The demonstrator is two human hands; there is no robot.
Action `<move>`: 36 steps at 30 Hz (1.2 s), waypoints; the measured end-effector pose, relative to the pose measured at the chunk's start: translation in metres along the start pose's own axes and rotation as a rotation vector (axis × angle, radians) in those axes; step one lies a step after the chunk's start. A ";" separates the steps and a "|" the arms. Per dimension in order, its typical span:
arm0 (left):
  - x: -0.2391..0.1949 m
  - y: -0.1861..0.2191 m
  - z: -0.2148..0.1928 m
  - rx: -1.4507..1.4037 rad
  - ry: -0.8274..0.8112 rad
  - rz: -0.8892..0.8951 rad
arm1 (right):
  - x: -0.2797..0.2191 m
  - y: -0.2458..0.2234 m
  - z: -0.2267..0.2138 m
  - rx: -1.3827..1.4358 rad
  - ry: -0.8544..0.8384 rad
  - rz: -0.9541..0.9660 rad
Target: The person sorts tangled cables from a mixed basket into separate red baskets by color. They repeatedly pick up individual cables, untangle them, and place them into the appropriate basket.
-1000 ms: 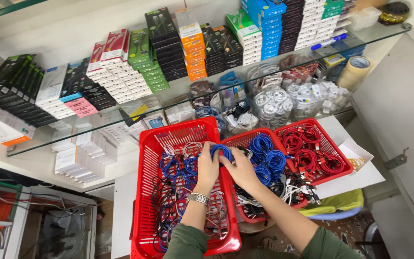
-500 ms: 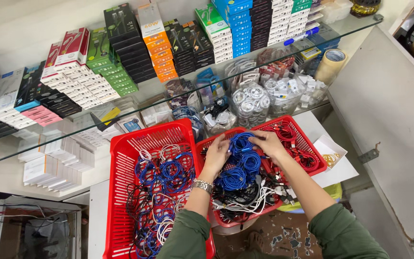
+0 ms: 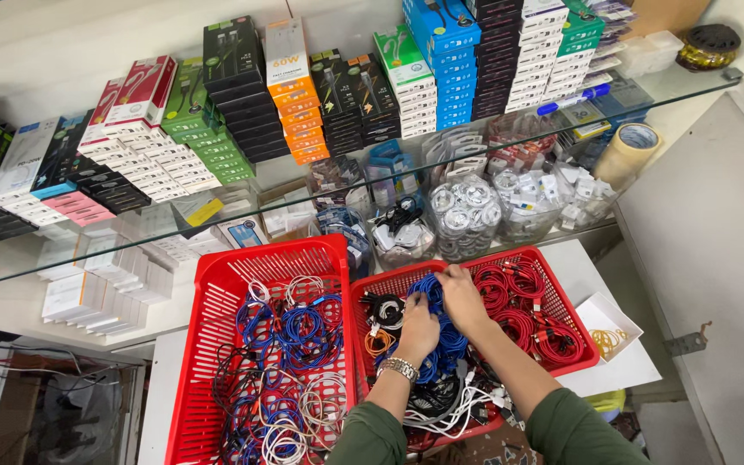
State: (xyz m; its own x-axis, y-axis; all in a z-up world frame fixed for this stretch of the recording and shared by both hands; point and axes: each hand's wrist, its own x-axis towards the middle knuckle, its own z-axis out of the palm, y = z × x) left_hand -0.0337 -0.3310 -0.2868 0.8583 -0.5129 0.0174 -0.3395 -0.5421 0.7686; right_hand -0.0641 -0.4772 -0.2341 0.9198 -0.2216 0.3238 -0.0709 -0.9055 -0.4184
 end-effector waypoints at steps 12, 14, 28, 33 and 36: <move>-0.001 0.016 -0.137 -0.566 0.017 -0.137 | 0.050 -0.101 -0.049 0.276 -0.041 0.080; -0.005 0.002 -0.170 -0.627 0.062 -0.127 | 0.061 -0.137 -0.049 0.364 -0.073 0.061; -0.109 -0.130 -0.334 -0.626 0.299 -0.446 | 0.020 -0.273 0.138 0.319 -0.884 -0.101; -0.123 -0.147 -0.350 -0.641 0.234 -0.480 | -0.012 -0.300 0.138 -0.113 -0.757 0.061; -0.130 -0.155 -0.356 -0.609 0.185 -0.499 | -0.014 -0.308 0.129 -0.072 -0.698 0.157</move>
